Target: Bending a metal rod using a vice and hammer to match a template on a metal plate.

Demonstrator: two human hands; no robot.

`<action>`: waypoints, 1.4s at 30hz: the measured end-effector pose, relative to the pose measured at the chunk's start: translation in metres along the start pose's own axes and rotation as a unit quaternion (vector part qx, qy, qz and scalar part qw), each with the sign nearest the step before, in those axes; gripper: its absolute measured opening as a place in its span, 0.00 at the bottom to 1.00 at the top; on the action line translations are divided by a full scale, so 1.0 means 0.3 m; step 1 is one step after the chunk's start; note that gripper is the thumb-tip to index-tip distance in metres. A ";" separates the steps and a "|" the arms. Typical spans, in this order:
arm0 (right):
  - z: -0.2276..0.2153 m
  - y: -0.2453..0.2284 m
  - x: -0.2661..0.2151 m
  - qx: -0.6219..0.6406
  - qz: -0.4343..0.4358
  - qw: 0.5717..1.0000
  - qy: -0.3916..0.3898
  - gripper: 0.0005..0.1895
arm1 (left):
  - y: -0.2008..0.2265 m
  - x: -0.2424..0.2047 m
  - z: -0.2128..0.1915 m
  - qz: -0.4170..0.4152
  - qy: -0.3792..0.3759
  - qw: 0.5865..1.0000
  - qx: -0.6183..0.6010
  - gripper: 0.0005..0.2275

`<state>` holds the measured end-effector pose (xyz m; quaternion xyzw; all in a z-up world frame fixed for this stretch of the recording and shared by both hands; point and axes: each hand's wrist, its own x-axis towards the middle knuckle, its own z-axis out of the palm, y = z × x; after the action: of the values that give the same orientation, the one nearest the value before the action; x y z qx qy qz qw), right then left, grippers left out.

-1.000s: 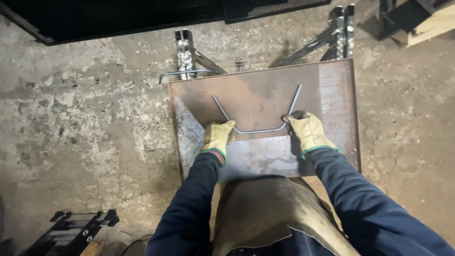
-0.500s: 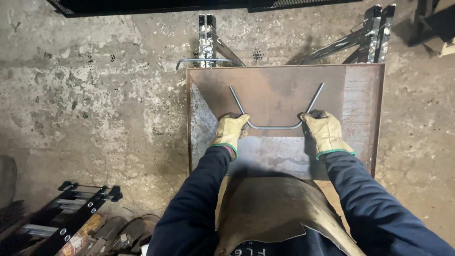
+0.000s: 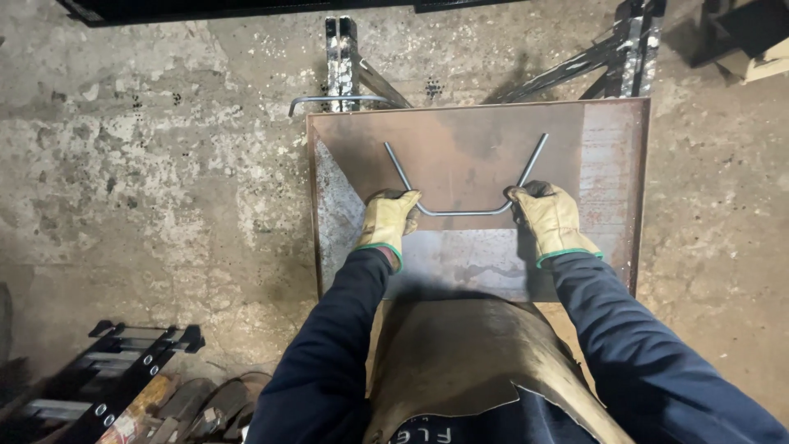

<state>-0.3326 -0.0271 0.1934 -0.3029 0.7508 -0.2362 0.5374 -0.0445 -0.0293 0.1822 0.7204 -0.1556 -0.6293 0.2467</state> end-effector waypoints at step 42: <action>-0.001 -0.049 -0.007 -0.123 0.012 0.992 0.000 0.14 | -0.005 -0.037 -0.015 0.101 0.037 0.990 0.092 0.13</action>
<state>-0.3293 -0.0361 0.2048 -0.3576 0.7779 -0.1359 0.4985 -0.0419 -0.0215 0.1911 0.7430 -0.2757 -0.5573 0.2478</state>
